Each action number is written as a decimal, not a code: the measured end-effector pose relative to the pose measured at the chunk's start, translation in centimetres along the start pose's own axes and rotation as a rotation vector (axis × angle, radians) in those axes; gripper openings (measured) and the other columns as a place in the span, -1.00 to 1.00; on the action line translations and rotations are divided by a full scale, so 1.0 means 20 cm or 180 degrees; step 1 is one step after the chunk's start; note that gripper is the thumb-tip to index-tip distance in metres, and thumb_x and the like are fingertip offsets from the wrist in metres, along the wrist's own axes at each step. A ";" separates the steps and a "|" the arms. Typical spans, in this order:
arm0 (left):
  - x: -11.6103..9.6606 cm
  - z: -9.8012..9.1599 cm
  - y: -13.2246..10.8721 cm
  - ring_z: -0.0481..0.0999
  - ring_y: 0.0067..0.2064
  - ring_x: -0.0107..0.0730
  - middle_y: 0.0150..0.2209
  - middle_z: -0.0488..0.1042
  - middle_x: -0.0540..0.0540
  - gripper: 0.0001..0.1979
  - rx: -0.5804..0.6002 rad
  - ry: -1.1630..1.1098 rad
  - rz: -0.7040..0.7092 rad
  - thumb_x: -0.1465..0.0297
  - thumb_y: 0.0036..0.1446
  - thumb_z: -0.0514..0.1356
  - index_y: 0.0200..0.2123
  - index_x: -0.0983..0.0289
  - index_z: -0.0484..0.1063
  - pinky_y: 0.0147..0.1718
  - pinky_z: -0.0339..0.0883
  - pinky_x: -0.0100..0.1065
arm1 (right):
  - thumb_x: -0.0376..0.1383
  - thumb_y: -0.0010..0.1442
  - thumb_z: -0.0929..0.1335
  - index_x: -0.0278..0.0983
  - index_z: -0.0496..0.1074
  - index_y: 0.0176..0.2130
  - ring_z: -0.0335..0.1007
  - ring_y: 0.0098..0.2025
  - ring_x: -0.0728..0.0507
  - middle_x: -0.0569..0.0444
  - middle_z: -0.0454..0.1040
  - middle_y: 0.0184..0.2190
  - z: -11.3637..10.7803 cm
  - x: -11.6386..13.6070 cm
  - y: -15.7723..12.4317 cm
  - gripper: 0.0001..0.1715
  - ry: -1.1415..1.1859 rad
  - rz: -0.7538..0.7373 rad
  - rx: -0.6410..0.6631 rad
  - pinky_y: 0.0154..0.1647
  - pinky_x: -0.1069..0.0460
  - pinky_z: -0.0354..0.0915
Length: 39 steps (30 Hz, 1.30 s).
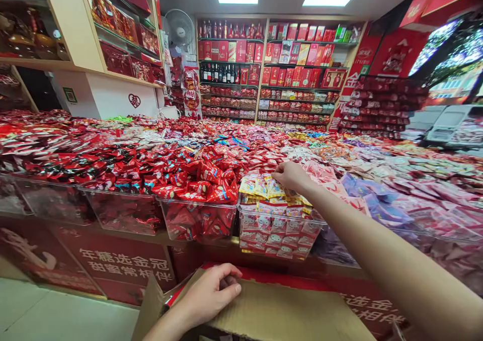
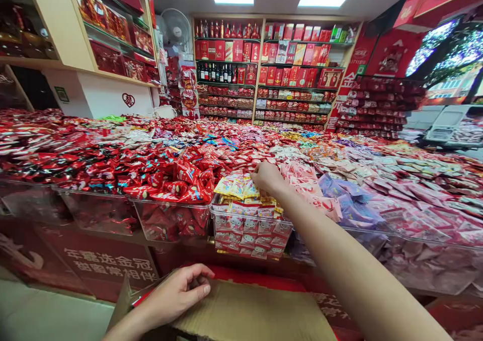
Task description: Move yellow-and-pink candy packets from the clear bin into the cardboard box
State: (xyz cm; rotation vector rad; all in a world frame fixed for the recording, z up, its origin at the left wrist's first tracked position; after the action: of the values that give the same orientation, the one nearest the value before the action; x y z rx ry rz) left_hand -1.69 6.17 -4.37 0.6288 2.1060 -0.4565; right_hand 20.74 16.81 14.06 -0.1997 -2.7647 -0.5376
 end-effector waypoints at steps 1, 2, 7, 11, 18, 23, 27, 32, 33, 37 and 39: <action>0.00 0.00 0.01 0.34 -0.36 -0.45 -0.42 0.38 -0.03 -0.78 -0.0005 -0.0008 0.0018 0.32 -0.03 0.06 -0.28 0.24 0.36 -0.39 0.19 -0.49 | -0.25 -0.04 0.28 -0.34 0.47 -0.47 0.33 -0.48 -0.07 -0.03 0.47 -0.53 -0.02 0.00 0.00 -0.78 -0.0067 -0.0005 -0.0072 -0.51 0.09 0.11; 0.00 0.00 0.02 0.34 -0.37 -0.45 -0.43 0.38 -0.04 -0.77 0.0006 -0.0022 0.0028 0.31 -0.02 0.05 -0.28 0.24 0.35 -0.40 0.19 -0.49 | -0.24 -0.03 0.28 -0.35 0.47 -0.45 0.34 -0.45 -0.08 -0.06 0.47 -0.49 -0.06 0.01 -0.02 -0.76 -0.0100 -0.0013 -0.0176 -0.49 0.08 0.12; -0.05 -0.02 0.02 0.35 -0.39 -0.43 -0.41 0.42 0.01 -0.74 -0.0056 0.0065 0.0147 0.29 0.00 0.06 -0.24 0.26 0.36 -0.40 0.21 -0.44 | -0.11 0.06 0.17 -0.44 0.46 -0.34 0.31 -0.40 -0.01 0.01 0.45 -0.43 -0.29 0.16 -0.41 -0.51 0.0635 -0.0593 -0.0532 -0.42 0.09 0.13; -0.13 -0.07 -0.17 0.36 -0.33 -0.39 -0.35 0.43 0.07 -0.76 -0.0961 0.0092 0.1057 0.33 0.03 0.03 -0.23 0.26 0.37 -0.28 0.20 -0.36 | -0.14 0.02 0.25 -0.19 0.46 -0.45 0.30 -0.51 0.06 0.17 0.43 -0.56 -0.04 0.24 -1.02 -0.75 0.1610 -0.1328 0.1665 -0.55 0.17 0.16; 0.25 0.46 -0.33 0.33 -0.14 -0.27 -0.17 0.39 0.14 -0.65 0.0674 0.0946 0.0474 0.50 -0.06 0.09 -0.13 0.23 0.33 -0.18 0.17 -0.34 | -0.43 -0.13 0.31 -0.26 0.46 -0.39 0.40 -0.39 -0.19 -0.08 0.49 -0.43 0.90 -0.26 -1.74 -0.79 0.0220 0.0138 0.3040 -0.46 0.02 0.23; 0.63 0.57 -0.10 0.35 -0.17 -0.24 -0.23 0.41 0.19 -0.76 0.0011 0.0876 -0.0505 0.51 0.00 0.03 -0.21 0.32 0.36 -0.18 0.15 -0.27 | -0.47 -0.07 0.25 -0.33 0.37 -0.20 0.35 -0.20 -0.20 -0.17 0.44 -0.24 1.29 -0.26 -1.62 -0.64 0.0459 0.0752 0.2608 -0.29 -0.02 0.20; 0.76 0.62 -0.13 0.36 -0.34 -0.31 -0.45 0.41 0.10 -0.92 -0.0217 0.0662 -0.0716 0.51 -0.10 0.13 -0.47 0.31 0.42 -0.32 0.18 -0.33 | -0.47 -0.06 0.25 -0.39 0.35 -0.21 0.35 -0.23 -0.18 -0.18 0.44 -0.26 1.43 -0.23 -1.73 -0.66 0.0785 0.0780 0.2544 -0.29 0.01 0.20; 0.79 0.54 -0.21 0.32 -0.26 -0.31 -0.41 0.38 0.07 -0.94 -0.0727 0.0217 -0.0805 0.41 -0.10 0.12 -0.53 0.27 0.38 -0.27 0.16 -0.34 | -0.30 0.03 0.22 -0.35 0.37 -0.37 0.33 -0.29 -0.13 -0.07 0.45 -0.35 1.46 -0.36 -1.80 -0.80 0.1540 0.0841 0.2465 -0.31 0.03 0.19; 0.79 0.53 -0.21 0.32 -0.25 -0.31 -0.40 0.38 0.07 -0.93 -0.0817 0.0086 -0.0836 0.41 -0.10 0.11 -0.52 0.26 0.36 -0.28 0.17 -0.35 | -0.27 0.04 0.21 -0.35 0.35 -0.35 0.33 -0.32 -0.12 -0.06 0.45 -0.37 1.45 -0.37 -1.79 -0.77 0.1702 0.0875 0.2451 -0.33 0.03 0.20; 0.75 0.53 -0.20 0.35 -0.44 -0.44 -0.53 0.34 -0.02 -0.89 -0.0791 -0.0592 -0.0849 0.48 -0.07 0.00 -0.44 0.27 0.29 -0.44 0.20 -0.44 | -0.21 0.06 0.19 -0.35 0.30 -0.32 0.29 -0.51 -0.02 0.06 0.43 -0.51 1.42 -0.32 -1.78 -0.72 0.2372 0.1004 0.2527 -0.50 0.10 0.21; 0.70 0.56 -0.22 0.29 -0.57 -0.50 -0.62 0.27 -0.09 -0.80 -0.0679 -0.0851 -0.0764 0.50 -0.04 -0.07 -0.33 0.26 0.27 -0.54 0.17 -0.48 | -0.23 0.02 0.21 -0.36 0.30 -0.34 0.23 -0.58 0.02 0.11 0.40 -0.56 1.41 -0.28 -1.79 -0.75 0.2844 0.1233 0.2495 -0.56 0.12 0.17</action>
State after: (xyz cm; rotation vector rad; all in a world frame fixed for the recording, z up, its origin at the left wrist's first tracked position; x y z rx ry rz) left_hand -4.00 0.52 -21.76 0.1806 1.9457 -0.4154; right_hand 11.12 -5.70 -24.76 -0.2215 -1.8001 0.4692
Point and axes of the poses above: each hand's wrist, its own y-axis towards the middle knuckle, its own z-axis out of the palm, x = y × z, the point moved 8 cm from there along y, towards the middle knuckle
